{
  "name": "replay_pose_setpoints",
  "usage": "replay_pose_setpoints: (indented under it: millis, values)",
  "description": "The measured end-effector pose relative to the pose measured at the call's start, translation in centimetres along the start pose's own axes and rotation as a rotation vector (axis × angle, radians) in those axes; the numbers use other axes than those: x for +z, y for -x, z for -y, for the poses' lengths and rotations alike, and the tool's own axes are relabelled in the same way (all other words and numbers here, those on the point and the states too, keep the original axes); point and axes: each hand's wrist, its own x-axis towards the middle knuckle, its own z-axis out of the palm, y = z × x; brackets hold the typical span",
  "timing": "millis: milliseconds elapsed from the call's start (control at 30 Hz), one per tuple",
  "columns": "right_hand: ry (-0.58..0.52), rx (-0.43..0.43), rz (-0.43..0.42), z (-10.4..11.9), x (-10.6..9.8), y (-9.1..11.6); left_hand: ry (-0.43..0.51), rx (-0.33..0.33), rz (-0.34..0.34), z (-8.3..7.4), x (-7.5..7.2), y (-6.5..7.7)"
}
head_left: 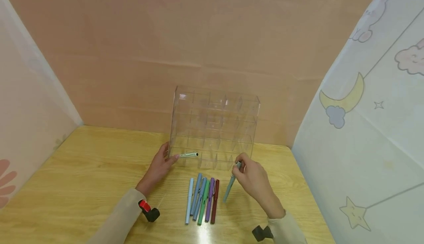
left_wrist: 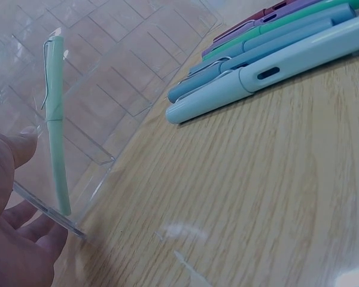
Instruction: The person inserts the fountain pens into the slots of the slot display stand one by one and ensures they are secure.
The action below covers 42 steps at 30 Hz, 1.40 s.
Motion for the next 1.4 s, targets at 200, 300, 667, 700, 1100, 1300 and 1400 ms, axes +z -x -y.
replay_pose_setpoints:
  millis: [200, 300, 667, 700, 1100, 1300, 1400]
  values:
    - [-0.049, -0.042, -0.045, 0.0, -0.1, -0.1, -0.005, 0.006, -0.005, 0.0, 0.0, 0.2]
    - [-0.081, -0.03, -0.062, 0.0, -0.1, -0.3, -0.01, 0.006, -0.003, -0.1, -0.1, 0.3]
    - [-0.088, -0.107, -0.156, 0.1, -0.1, -0.7, -0.018, -0.014, -0.002, -0.3, -0.1, 0.5]
    - [-0.092, -0.108, -0.155, 0.1, -0.1, -0.8, -0.015, -0.014, -0.001, -0.3, -0.1, 0.5]
    - [-0.095, -0.097, -0.155, 0.4, -0.1, -1.3, 0.007, -0.029, 0.011, -0.4, -0.1, 0.4]
    - [-0.103, -0.061, -0.126, 0.6, -0.1, -1.6, -0.005, -0.029, 0.009, -0.4, -0.1, 0.3]
    - [-0.117, -0.056, -0.115, 0.8, -0.1, -1.8, -0.004, -0.029, 0.01, -0.4, -0.1, 0.3]
